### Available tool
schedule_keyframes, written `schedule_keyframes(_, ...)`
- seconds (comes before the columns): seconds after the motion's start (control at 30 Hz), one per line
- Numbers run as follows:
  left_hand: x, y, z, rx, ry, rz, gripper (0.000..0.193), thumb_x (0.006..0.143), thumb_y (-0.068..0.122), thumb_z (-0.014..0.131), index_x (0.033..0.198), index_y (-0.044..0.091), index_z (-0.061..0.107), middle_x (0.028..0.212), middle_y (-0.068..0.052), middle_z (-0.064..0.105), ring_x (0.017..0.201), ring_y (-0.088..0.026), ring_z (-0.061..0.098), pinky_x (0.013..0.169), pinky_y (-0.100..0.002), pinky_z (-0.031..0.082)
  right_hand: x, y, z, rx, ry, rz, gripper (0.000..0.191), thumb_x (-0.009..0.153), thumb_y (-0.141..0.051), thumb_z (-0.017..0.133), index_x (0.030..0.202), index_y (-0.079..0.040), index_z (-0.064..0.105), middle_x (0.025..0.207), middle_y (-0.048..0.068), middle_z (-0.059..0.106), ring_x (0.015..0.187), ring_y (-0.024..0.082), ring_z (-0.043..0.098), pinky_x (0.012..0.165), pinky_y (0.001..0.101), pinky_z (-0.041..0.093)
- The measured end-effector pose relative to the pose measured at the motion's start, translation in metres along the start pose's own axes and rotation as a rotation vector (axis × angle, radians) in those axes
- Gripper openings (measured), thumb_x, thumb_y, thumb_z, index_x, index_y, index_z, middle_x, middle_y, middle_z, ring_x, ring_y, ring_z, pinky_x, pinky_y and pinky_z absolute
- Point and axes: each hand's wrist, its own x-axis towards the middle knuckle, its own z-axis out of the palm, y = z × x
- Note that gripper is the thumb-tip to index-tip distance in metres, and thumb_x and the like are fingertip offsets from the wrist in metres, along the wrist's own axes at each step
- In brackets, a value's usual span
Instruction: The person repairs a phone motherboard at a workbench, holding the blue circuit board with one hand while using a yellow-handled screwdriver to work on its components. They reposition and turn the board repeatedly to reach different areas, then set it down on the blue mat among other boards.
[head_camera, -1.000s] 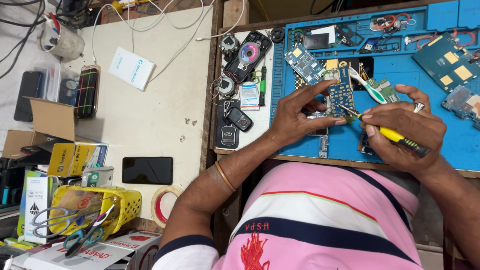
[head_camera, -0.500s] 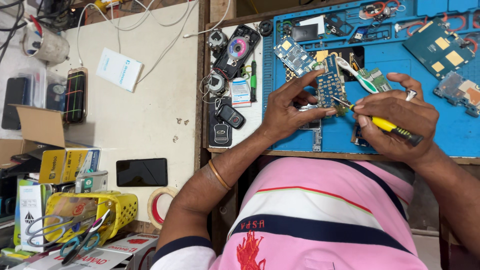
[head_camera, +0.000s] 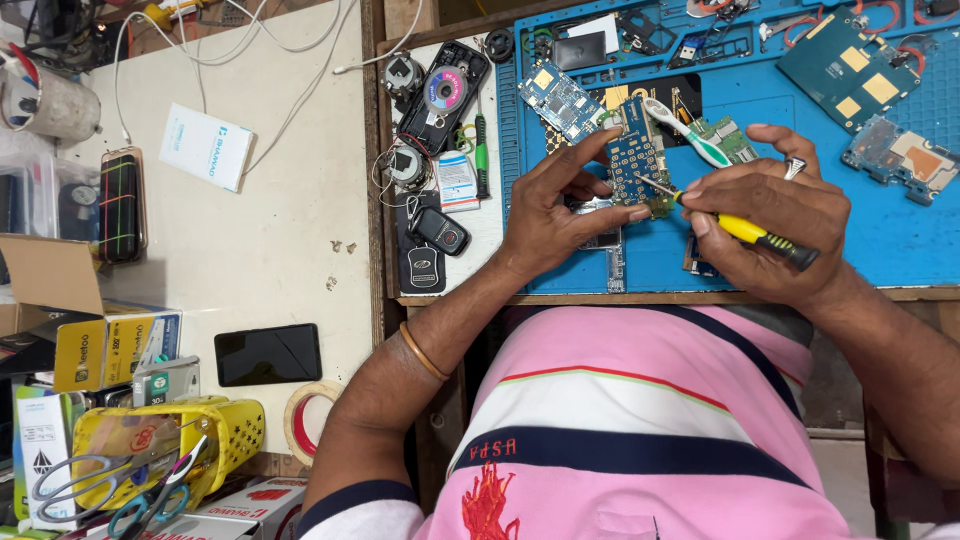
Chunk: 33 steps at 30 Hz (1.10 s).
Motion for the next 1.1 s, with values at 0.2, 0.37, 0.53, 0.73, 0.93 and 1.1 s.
schedule_keyframes(0.2, -0.0028, 0.0006, -0.0004, -0.004, 0.000, -0.001, 0.084, 0.079, 0.031, 0.095, 0.151, 0.024, 0.052, 0.121, -0.005, 0.067, 0.095, -0.010, 0.075, 0.082, -0.025, 0.068, -0.0024, -0.0006, 0.0009, -0.011, 0.008, 0.006, 0.006, 0.096, -0.007, 0.074, 0.099, -0.012, 0.073, 0.092, 0.000, 0.076, 0.094, 0.012, 0.075, 0.117, 0.0377, 0.034)
schedule_keyframes(0.37, -0.0054, 0.0005, -0.0008, 0.007, 0.002, 0.003, 0.085, 0.079, 0.031, 0.095, 0.152, 0.023, 0.052, 0.121, -0.005, 0.067, 0.095, -0.011, 0.074, 0.082, -0.026, 0.068, -0.0030, -0.0025, 0.0009, -0.008, 0.010, 0.009, 0.004, 0.096, -0.008, 0.074, 0.098, -0.011, 0.073, 0.092, 0.001, 0.076, 0.093, 0.013, 0.075, 0.118, 0.0389, 0.035)
schedule_keyframes(0.53, -0.0070, -0.0004, -0.0004, 0.008, 0.008, -0.006, 0.085, 0.080, 0.032, 0.095, 0.152, 0.023, 0.051, 0.121, -0.005, 0.068, 0.095, -0.010, 0.074, 0.081, -0.025, 0.068, -0.0044, -0.0028, -0.0006, -0.012, 0.062, 0.045, 0.003, 0.094, -0.007, 0.073, 0.094, -0.010, 0.072, 0.093, 0.003, 0.076, 0.091, 0.014, 0.075, 0.120, 0.0411, 0.037)
schedule_keyframes(0.73, -0.0085, -0.0009, -0.0008, 0.014, 0.001, -0.004, 0.084, 0.081, 0.032, 0.094, 0.152, 0.023, 0.050, 0.120, -0.005, 0.067, 0.095, -0.010, 0.074, 0.081, -0.025, 0.068, -0.0056, -0.0012, -0.0001, -0.028, 0.073, 0.027, 0.003, 0.096, -0.007, 0.073, 0.095, -0.010, 0.072, 0.091, 0.003, 0.076, 0.092, 0.014, 0.076, 0.119, 0.0399, 0.037)
schedule_keyframes(0.93, -0.0097, 0.0011, -0.0026, 0.016, 0.002, -0.008, 0.084, 0.081, 0.032, 0.094, 0.152, 0.023, 0.051, 0.120, -0.005, 0.068, 0.095, -0.010, 0.074, 0.081, -0.025, 0.068, -0.0050, -0.0055, 0.0002, -0.026, 0.051, 0.047, 0.003, 0.093, -0.007, 0.073, 0.094, -0.009, 0.072, 0.093, 0.003, 0.076, 0.090, 0.015, 0.075, 0.120, 0.0409, 0.036)
schedule_keyframes(1.1, -0.0101, 0.0023, -0.0027, 0.016, -0.004, 0.008, 0.085, 0.080, 0.031, 0.095, 0.152, 0.023, 0.051, 0.121, -0.005, 0.067, 0.095, -0.010, 0.074, 0.081, -0.025, 0.068, -0.0047, -0.0084, 0.0022, 0.010, -0.006, -0.031, 0.007, 0.093, -0.006, 0.075, 0.098, -0.010, 0.074, 0.094, 0.001, 0.076, 0.090, 0.012, 0.075, 0.122, 0.0403, 0.035)
